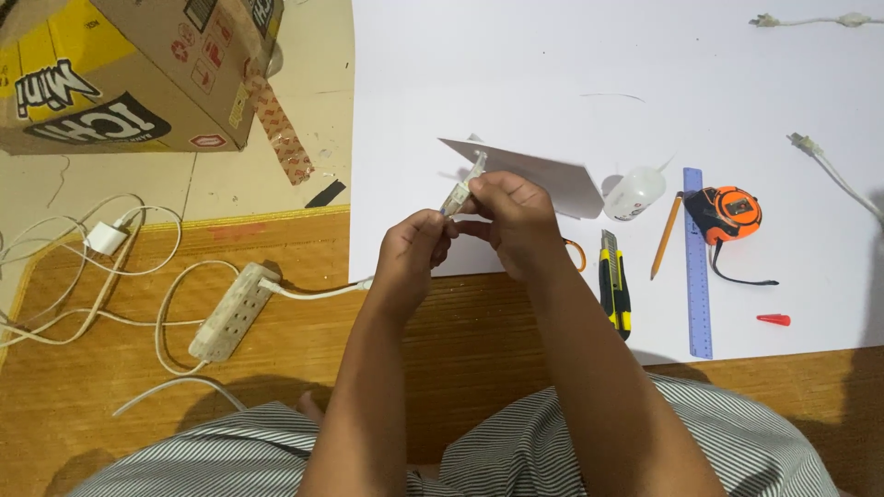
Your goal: The person is constructing a custom LED sign by cutting a flexible LED strip to length and using a hot glue gun to adhere it to a white backing board shaped into letters.
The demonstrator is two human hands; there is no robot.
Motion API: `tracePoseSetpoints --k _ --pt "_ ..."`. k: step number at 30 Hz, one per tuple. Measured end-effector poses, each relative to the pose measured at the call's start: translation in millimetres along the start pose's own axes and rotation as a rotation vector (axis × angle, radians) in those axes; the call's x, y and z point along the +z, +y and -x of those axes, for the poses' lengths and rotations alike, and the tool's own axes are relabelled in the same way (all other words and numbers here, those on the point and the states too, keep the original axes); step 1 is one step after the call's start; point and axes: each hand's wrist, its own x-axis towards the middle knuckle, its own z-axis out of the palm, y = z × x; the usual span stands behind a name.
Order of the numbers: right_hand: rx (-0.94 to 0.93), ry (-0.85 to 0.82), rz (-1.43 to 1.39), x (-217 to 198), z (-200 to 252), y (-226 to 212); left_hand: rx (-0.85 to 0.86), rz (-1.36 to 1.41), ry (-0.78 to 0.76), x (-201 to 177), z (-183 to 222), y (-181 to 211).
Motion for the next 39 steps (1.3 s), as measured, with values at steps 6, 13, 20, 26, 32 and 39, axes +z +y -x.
tracePoseSetpoints --k 6,13,20,26,32,39 --pt "-0.007 0.014 -0.1 6 5 -6 0.035 -0.125 -0.01 3 1 4" --pt "-0.08 0.07 -0.069 6 2 3 0.04 -0.154 0.028 8 0 5" --pt "-0.175 0.14 -0.065 10 5 5 0.048 -0.329 0.122 13 -1 1" --pt "-0.221 0.201 -0.044 7 1 15 0.055 -0.413 0.137 13 -1 -3" --pt "-0.201 0.193 0.004 9 6 9 0.036 -0.416 0.122 15 1 1" --pt "-0.166 0.173 0.037 8 7 10 -0.025 -0.426 0.113 12 3 -10"
